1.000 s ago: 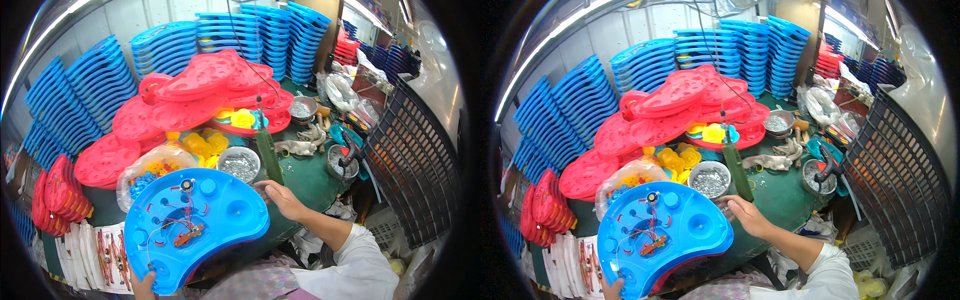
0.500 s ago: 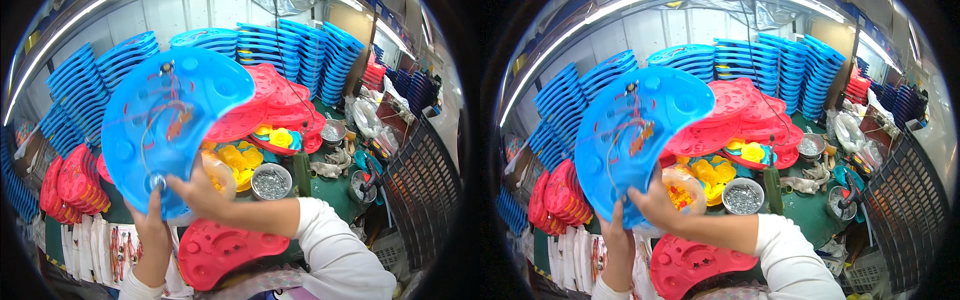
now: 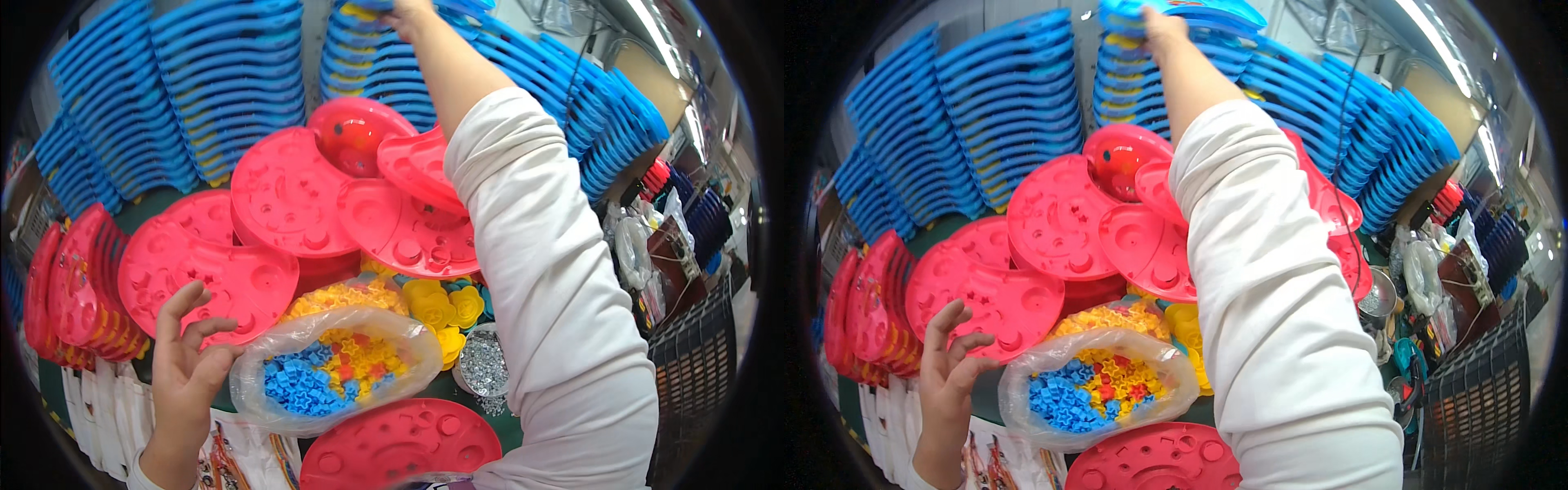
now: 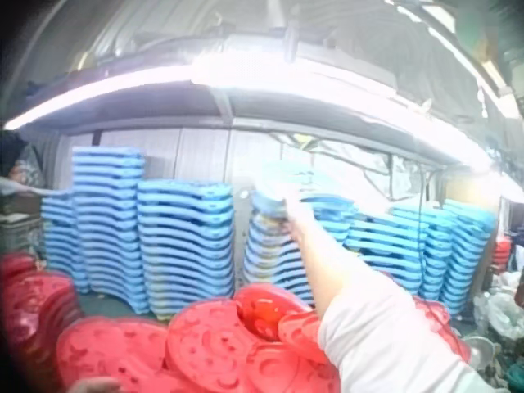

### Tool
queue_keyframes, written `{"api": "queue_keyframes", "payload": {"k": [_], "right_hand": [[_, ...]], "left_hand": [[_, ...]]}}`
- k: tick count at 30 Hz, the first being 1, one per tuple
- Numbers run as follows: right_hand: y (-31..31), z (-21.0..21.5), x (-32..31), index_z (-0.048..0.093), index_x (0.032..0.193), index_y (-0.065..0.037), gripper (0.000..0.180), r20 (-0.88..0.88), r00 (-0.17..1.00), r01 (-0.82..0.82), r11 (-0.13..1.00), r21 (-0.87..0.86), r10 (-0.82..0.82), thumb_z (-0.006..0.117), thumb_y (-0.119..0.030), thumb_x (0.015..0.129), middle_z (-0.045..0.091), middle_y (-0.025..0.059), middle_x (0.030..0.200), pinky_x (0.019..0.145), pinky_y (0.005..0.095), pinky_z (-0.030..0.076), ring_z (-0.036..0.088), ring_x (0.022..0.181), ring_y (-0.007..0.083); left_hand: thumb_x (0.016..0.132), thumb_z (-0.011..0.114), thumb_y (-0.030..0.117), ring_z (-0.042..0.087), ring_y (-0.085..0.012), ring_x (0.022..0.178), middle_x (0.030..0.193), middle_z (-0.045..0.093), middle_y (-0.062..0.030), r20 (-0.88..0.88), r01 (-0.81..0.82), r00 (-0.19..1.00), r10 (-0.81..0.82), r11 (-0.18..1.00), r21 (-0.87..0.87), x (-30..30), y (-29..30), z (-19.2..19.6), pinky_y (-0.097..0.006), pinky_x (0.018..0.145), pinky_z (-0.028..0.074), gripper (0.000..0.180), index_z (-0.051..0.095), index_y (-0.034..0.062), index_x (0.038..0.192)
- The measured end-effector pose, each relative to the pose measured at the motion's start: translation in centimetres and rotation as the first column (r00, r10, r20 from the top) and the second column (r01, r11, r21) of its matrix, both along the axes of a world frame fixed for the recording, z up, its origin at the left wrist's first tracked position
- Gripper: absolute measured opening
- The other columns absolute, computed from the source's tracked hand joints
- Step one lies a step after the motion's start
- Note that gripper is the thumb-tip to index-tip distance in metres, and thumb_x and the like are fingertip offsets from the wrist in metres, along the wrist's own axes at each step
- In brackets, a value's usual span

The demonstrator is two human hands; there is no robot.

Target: The person assembles small craft kits by placing colorful plastic pieces into red and blue plastic trays, using a green handheld tool to secure components. They handle star-shaped pieces, small beads, and pre-assembled kits laid out on a white sheet, then place finished items into white packaging.

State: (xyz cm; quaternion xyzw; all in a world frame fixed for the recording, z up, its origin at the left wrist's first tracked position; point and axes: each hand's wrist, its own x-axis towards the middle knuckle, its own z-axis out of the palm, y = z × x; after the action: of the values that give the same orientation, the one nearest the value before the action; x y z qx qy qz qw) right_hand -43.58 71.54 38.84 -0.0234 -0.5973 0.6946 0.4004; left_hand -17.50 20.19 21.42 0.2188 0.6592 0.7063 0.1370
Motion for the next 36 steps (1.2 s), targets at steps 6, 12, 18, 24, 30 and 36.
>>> {"api": "queue_keyframes", "payload": {"k": [6,12,18,24,30,36], "right_hand": [[-0.2,-2.5,-1.2,0.047,0.146,-0.006,0.057,-0.095,0.994,-0.055,0.995,0.078,0.062,0.062,-0.037,0.101,0.049,0.0155,0.147,0.111,0.0499,0.042,0.047,0.135,0.0333],[4.5,-0.7,6.2,0.051,0.148,-0.010,0.056,0.212,0.975,-0.035,0.891,0.453,-0.069,0.044,-0.044,0.104,0.058,0.0122,0.147,0.110,0.0528,0.040,0.057,0.130,0.0291],[-20.4,-7.6,23.8,0.064,0.127,-0.007,0.033,0.496,0.858,-0.489,0.514,0.705,0.136,0.065,-0.027,0.100,0.072,0.0091,0.113,0.086,0.0352,0.058,0.069,0.098,0.0229],[-26.7,-17.9,43.9,0.067,0.125,-0.011,0.035,0.684,0.719,-0.668,-0.151,0.729,0.122,0.073,-0.025,0.093,0.072,0.0121,0.110,0.085,0.0407,0.056,0.070,0.099,0.0310],[-25.0,-24.7,47.2,0.068,0.118,-0.008,0.026,0.539,0.840,-0.540,0.172,0.824,0.059,0.071,-0.017,0.094,0.072,0.0126,0.100,0.080,0.0394,0.056,0.070,0.091,0.0317],[-24.3,-30.3,39.7,0.070,0.107,-0.006,0.027,0.349,0.931,-0.300,0.318,0.899,-0.108,0.074,-0.026,0.091,0.071,0.0145,0.092,0.078,0.0409,0.055,0.069,0.088,0.0330]], "left_hand": [[0.086,0.074,0.018,0.061,-0.0226,0.113,0.143,0.044,-0.0145,0.148,-0.102,0.984,0.104,0.995,-0.018,1.3,-2.6,-2.9,-0.034,0.090,0.055,0.074,0.039,-0.0009,0.149],[0.090,0.067,0.010,0.063,-0.0201,0.111,0.135,0.053,-0.0128,0.173,0.124,0.978,-0.113,0.991,-0.050,5.1,-3.0,-2.5,-0.034,0.092,0.054,0.057,0.046,-0.0016,0.142],[0.094,0.065,0.004,0.065,-0.0163,0.106,0.118,0.061,-0.0094,0.170,0.192,0.972,-0.160,0.961,-0.196,11.7,-7.3,-3.2,-0.031,0.095,0.051,0.036,0.058,-0.0039,0.129],[0.093,0.068,0.006,0.069,-0.0171,0.098,0.107,0.067,-0.0107,-0.031,0.163,0.980,-0.199,0.874,-0.457,16.2,-7.5,-7.2,-0.031,0.089,0.054,0.027,0.064,-0.0012,0.120],[0.093,0.069,0.009,0.072,-0.0250,0.097,0.104,0.069,-0.0150,-0.155,0.157,0.950,-0.272,0.843,-0.514,19.4,-6.7,-10.1,-0.034,0.086,0.055,0.025,0.065,-0.0017,0.115],[0.093,0.068,0.011,0.072,-0.0274,0.093,0.104,0.072,-0.0145,-0.204,0.100,0.949,-0.239,0.846,-0.524,15.0,-2.2,-8.8,-0.036,0.080,0.056,0.022,0.066,0.0002,0.112]]}}
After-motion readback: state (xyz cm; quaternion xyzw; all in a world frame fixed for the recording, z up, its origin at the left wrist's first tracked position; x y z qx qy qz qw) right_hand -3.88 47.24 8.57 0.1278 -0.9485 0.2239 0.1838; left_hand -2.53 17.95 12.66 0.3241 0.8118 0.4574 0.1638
